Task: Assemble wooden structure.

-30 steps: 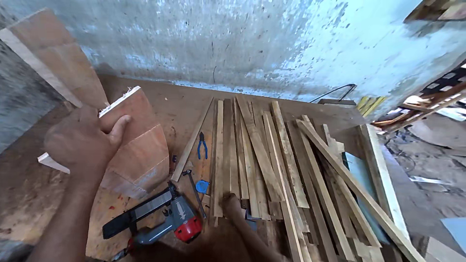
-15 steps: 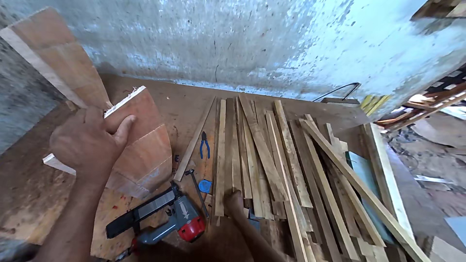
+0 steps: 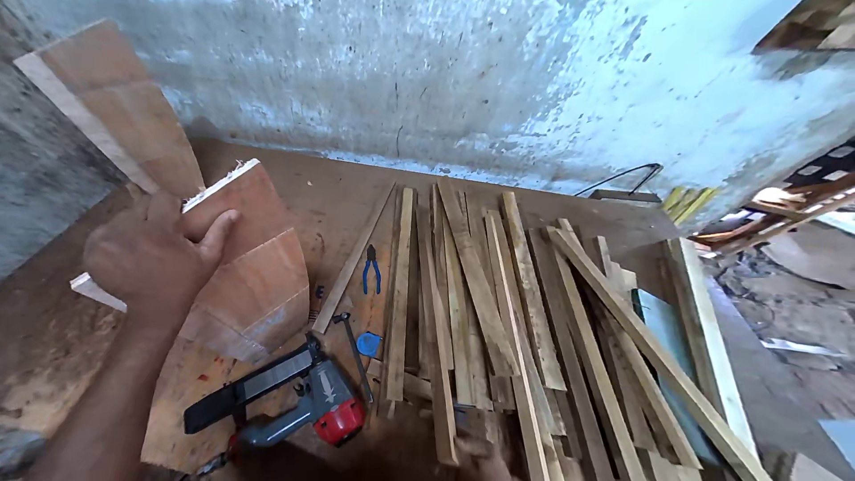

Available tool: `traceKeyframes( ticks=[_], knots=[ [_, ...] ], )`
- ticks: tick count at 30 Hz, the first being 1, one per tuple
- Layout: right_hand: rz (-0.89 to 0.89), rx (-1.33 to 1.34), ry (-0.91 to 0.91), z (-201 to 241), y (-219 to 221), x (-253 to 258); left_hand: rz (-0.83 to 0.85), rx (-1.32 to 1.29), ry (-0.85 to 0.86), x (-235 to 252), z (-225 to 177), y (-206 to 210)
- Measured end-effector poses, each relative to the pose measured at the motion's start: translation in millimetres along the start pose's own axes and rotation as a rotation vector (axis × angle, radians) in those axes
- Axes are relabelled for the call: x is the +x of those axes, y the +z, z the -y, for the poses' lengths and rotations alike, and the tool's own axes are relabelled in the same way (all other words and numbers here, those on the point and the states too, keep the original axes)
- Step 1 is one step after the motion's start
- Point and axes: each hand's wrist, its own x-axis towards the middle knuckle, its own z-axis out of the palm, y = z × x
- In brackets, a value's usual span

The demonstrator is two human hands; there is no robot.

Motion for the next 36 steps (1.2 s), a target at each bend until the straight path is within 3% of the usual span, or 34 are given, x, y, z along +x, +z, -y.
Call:
traceKeyframes(
  ticks=[2, 5, 8, 12, 16, 27, 36],
  knots=[
    [0.118, 0.142, 0.056, -7, 4, -10, 0.011, -0.004, -0.01, 0, -1, -2],
    [0.119, 0.321, 0.112, -21, 8, 2, 0.03, -0.009, -0.013, -2, 0, -4],
    [0.348, 0.653, 0.083, -23, 13, 12, 0.02, 0.001, -0.005, -1, 3, -2],
    [0.538, 0.816, 0.077, -14, 25, 16, 0.007, -0.007, -0.008, -1, 1, -3],
    [0.547, 0.908, 0.086, -15, 34, 15, 0.061, -0.007, -0.066, 15, -21, -21],
    [0.519, 0.912, 0.085, -16, 23, 13, 0.13, -0.011, -0.11, 14, -25, -25],
    [0.477, 0.888, 0.051, -28, 24, 21, 0.061, -0.001, -0.088, 14, -26, -23]
  ],
)
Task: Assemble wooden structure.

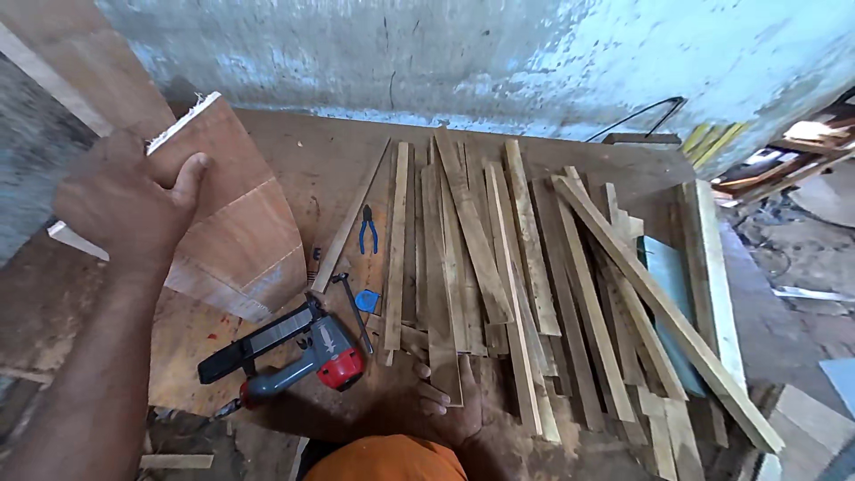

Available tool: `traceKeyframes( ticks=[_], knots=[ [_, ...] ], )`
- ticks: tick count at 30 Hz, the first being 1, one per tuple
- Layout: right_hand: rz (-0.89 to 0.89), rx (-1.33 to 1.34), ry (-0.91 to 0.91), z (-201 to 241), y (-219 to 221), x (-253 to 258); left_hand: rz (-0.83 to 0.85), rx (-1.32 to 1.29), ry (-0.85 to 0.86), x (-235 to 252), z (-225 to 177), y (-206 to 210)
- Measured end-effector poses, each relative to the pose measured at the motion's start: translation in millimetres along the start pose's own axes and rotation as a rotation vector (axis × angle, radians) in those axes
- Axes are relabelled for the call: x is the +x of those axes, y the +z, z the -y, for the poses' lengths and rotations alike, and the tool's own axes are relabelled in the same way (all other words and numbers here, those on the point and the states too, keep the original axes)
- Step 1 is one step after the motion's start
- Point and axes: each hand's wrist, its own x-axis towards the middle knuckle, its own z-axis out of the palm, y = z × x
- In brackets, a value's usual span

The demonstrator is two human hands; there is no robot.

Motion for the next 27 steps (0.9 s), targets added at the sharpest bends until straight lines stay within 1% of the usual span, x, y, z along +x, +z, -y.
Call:
traceKeyframes(
  ticks=[6, 16, 17, 19, 21, 23, 25, 27],
  knots=[
    [-0.019, -0.101, -0.022, -2, -4, 1, -0.004, -0.005, 0.009, 1, 3, 3],
    [-0.027, -0.113, 0.0, -2, -9, 2, -0.027, 0.004, 0.018, 1, 4, 5],
    [-0.05, -0.131, 0.004, -2, -7, 2, -0.026, 0.006, 0.018, 2, 4, 5],
    [-0.185, -0.248, 0.009, -2, -3, 3, -0.001, 0.009, 0.01, 2, 4, 3],
    [-0.412, -0.428, 0.01, -3, 1, 4, 0.014, 0.008, 0.0, 2, 3, 2],
    [-0.595, -0.62, 0.021, -2, -3, 6, -0.006, 0.003, 0.006, 2, 3, 3],
    [-0.755, -0.764, 0.025, 0, -8, 7, -0.025, -0.004, 0.011, 2, 4, 5],
    [-0.882, -0.85, 0.001, -1, -13, 8, -0.029, -0.001, 0.017, 2, 5, 5]
  ],
)
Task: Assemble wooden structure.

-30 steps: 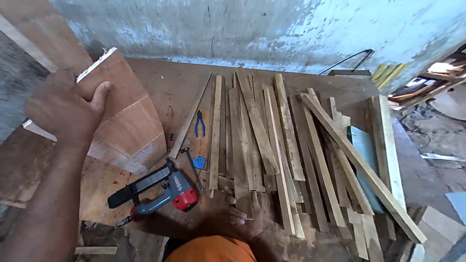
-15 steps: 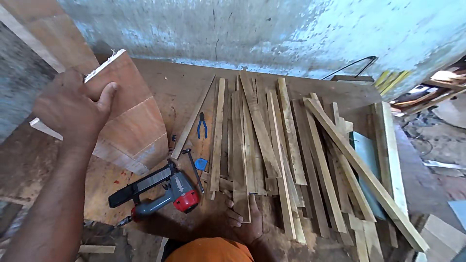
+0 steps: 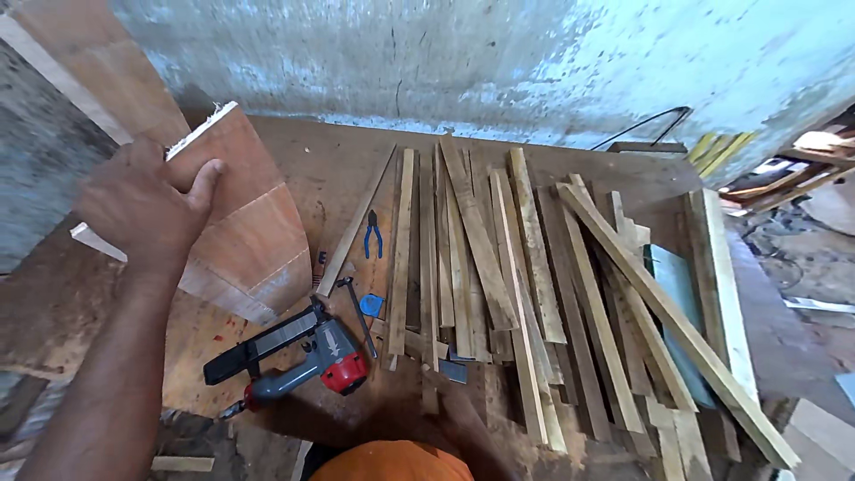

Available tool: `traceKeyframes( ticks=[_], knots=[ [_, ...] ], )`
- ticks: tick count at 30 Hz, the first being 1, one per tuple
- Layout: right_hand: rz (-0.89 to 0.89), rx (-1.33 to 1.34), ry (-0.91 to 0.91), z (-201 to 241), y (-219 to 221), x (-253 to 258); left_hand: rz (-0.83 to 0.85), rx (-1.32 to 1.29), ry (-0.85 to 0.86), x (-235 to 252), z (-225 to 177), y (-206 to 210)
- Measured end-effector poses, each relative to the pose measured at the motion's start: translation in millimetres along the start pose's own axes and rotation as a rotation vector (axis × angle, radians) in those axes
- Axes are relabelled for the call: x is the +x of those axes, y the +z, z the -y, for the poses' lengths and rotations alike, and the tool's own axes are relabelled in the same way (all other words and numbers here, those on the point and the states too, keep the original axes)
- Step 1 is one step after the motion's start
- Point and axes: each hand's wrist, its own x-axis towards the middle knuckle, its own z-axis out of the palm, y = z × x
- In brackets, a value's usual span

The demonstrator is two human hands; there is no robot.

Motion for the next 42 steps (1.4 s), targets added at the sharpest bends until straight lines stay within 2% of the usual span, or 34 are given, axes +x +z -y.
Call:
traceKeyframes(
  ticks=[3, 7, 16, 20, 23, 25, 31, 36, 40, 42],
  knots=[
    [-0.069, -0.068, -0.005, -1, 2, 3, -0.002, -0.001, -0.003, 0, 0, 0],
    [-0.071, -0.134, -0.016, -1, 5, 3, 0.0, 0.001, -0.007, 0, 0, -1],
    [-0.088, -0.119, -0.014, 0, 6, 2, 0.001, 0.008, 0.005, 0, 0, -1],
    [-0.164, -0.367, -0.112, -1, 4, 2, 0.033, 0.003, -0.003, 0, -4, -5],
    [-0.15, -0.497, -0.188, 1, 2, 4, 0.02, -0.018, 0.015, -6, 6, 3],
    [-0.152, -0.522, -0.195, 1, 1, 5, 0.011, 0.01, 0.042, -14, 22, 16],
    [-0.186, -0.473, -0.186, 7, 9, 5, 0.02, 0.04, 0.01, -8, 16, 14],
    [-0.246, -0.605, -0.329, 40, 16, 35, 0.044, 0.045, -0.032, -5, 17, 17],
    [-0.134, -0.749, -0.514, 64, 19, 52, 0.073, -0.002, -0.083, -1, 20, 24],
    [-0.21, -0.894, -0.644, 65, 18, 52, 0.083, -0.034, -0.091, -2, 21, 27]
  ],
)
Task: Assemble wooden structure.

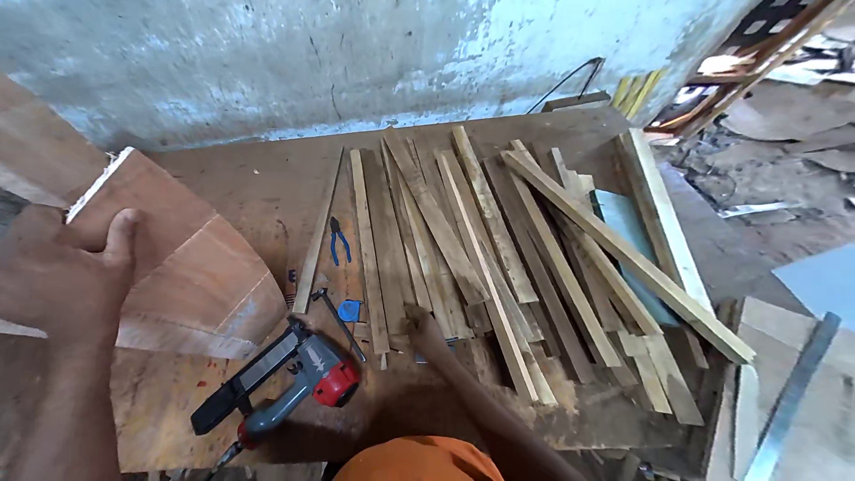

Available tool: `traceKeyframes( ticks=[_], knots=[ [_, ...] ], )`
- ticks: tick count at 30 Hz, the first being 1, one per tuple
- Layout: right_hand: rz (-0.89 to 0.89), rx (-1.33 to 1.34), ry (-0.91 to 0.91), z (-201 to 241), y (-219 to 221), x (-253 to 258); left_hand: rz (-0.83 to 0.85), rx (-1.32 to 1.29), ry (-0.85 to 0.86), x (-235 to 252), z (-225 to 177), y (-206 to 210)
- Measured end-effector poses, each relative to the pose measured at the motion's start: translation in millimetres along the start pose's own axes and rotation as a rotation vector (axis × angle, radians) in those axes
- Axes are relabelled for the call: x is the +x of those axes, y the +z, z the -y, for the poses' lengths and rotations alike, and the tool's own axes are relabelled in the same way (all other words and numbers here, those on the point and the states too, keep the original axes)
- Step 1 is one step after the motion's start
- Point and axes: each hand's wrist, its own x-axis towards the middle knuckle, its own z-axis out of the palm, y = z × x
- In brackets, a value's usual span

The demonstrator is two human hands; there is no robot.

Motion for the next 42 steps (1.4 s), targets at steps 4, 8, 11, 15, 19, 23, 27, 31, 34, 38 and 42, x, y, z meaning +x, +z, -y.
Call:
traceKeyframes(
  ticks=[4, 8, 11, 15, 19, 23, 27, 31, 34, 38, 42],
  knots=[
    [-0.264, -0.357, -0.034, -14, -14, -5, -0.009, -0.016, 0.01, 1, 0, 1],
    [-0.26, -0.558, 0.013, -60, -9, -7, -0.005, 0.015, 0.01, 0, 5, 3],
    [-0.303, -0.554, -0.036, -77, -5, -5, 0.019, -0.036, 0.018, 2, 10, 9],
    [-0.27, -0.29, 0.064, -28, -19, -15, 0.011, -0.066, 0.01, 2, 7, 8],
    [-0.11, -0.119, 0.111, 11, -9, -22, 0.015, -0.067, 0.023, 2, 8, 9],
    [0.043, -0.166, 0.16, -9, 1, -7, -0.011, -0.029, 0.016, 2, 1, 3],
    [-0.238, -0.285, -0.054, -7, -32, -5, -0.025, 0.009, 0.01, 0, -1, -1],
    [-0.513, -0.513, -0.03, -25, -70, 38, -0.005, -0.003, 0.006, 1, 5, 6],
    [-0.493, -0.546, 0.079, -27, -73, 58, 0.004, -0.037, 0.009, 3, 2, 6],
    [-0.273, -0.4, -0.07, -11, -57, 31, 0.006, -0.053, 0.011, 3, 0, 4],
    [-0.092, -0.275, -0.066, -1, -39, 13, 0.029, -0.111, 0.007, 1, 3, 7]
  ],
)
